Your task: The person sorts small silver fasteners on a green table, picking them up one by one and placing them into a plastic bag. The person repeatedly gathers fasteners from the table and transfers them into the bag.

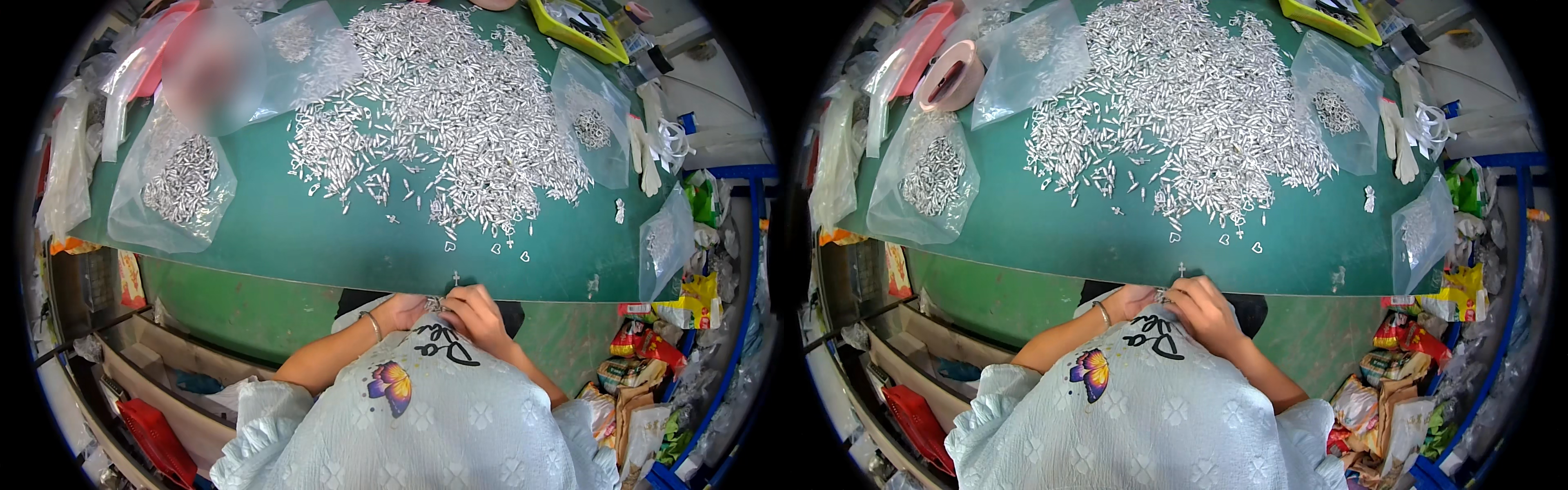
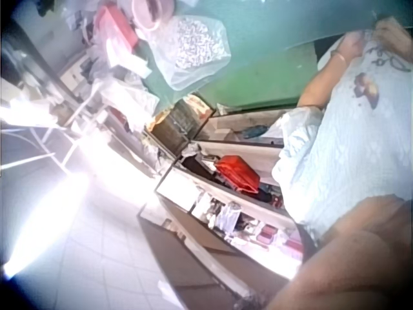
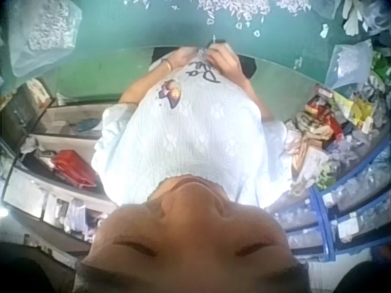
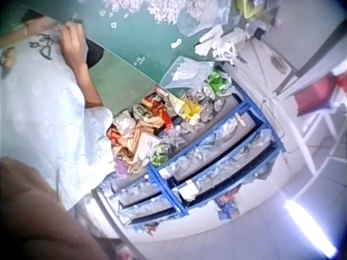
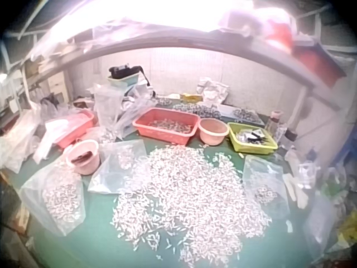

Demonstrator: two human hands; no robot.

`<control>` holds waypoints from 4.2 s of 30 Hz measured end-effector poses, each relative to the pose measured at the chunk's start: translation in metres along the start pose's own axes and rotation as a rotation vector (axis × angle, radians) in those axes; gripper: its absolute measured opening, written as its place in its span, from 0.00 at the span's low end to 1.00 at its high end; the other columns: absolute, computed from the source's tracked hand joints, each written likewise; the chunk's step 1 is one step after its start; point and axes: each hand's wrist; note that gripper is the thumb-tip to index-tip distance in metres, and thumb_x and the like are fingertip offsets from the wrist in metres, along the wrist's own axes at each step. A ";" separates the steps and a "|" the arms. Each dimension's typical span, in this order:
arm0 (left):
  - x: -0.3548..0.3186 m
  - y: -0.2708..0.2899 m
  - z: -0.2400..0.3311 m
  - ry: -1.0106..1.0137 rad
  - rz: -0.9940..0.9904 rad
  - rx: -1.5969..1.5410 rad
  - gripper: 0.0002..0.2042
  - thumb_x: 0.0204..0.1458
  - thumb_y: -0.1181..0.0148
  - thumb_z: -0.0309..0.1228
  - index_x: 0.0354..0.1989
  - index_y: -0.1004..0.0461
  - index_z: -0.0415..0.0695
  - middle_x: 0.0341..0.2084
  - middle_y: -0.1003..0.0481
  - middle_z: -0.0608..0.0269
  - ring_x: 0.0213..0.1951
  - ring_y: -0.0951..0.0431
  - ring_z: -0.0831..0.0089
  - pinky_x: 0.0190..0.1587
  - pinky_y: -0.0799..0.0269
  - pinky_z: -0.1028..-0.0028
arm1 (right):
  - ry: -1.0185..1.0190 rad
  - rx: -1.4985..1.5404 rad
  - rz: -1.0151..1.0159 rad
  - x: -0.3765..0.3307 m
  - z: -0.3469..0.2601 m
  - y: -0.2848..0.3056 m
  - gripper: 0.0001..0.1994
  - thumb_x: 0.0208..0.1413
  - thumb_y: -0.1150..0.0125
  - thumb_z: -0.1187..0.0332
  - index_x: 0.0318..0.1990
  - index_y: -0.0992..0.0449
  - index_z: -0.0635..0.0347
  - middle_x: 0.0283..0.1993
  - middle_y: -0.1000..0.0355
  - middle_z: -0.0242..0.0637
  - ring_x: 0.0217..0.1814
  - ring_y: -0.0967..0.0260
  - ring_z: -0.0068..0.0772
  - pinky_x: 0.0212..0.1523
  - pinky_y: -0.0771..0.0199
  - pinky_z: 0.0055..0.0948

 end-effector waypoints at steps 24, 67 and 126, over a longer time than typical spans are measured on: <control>-0.010 -0.035 0.002 -0.112 0.140 0.184 0.12 0.62 0.46 0.36 0.41 0.24 0.39 0.33 0.22 0.59 0.34 0.21 0.74 0.40 0.21 0.75 | -0.144 -0.432 0.266 0.051 0.028 0.014 0.10 0.49 0.34 0.75 0.39 0.24 0.59 0.40 0.31 0.38 0.42 0.36 0.43 0.43 0.40 0.39; -0.025 -0.036 0.009 -0.167 0.286 0.094 0.10 0.60 0.43 0.35 0.45 0.27 0.43 0.27 0.25 0.60 0.27 0.26 0.75 0.25 0.26 0.76 | -0.099 -0.454 0.076 0.079 0.038 0.022 0.14 0.46 0.31 0.72 0.41 0.25 0.58 0.46 0.31 0.37 0.51 0.37 0.42 0.50 0.41 0.38; -0.027 -0.023 0.007 -0.193 0.181 0.052 0.11 0.60 0.43 0.32 0.45 0.27 0.40 0.31 0.24 0.56 0.33 0.23 0.73 0.35 0.21 0.75 | -0.130 -0.614 0.159 0.131 0.035 -0.010 0.06 0.49 0.35 0.72 0.32 0.28 0.60 0.36 0.33 0.37 0.41 0.38 0.42 0.42 0.45 0.40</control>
Point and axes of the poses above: each hand's wrist, its own x-axis towards the middle knuckle, its own y-axis out of the back of the hand, z = x × y
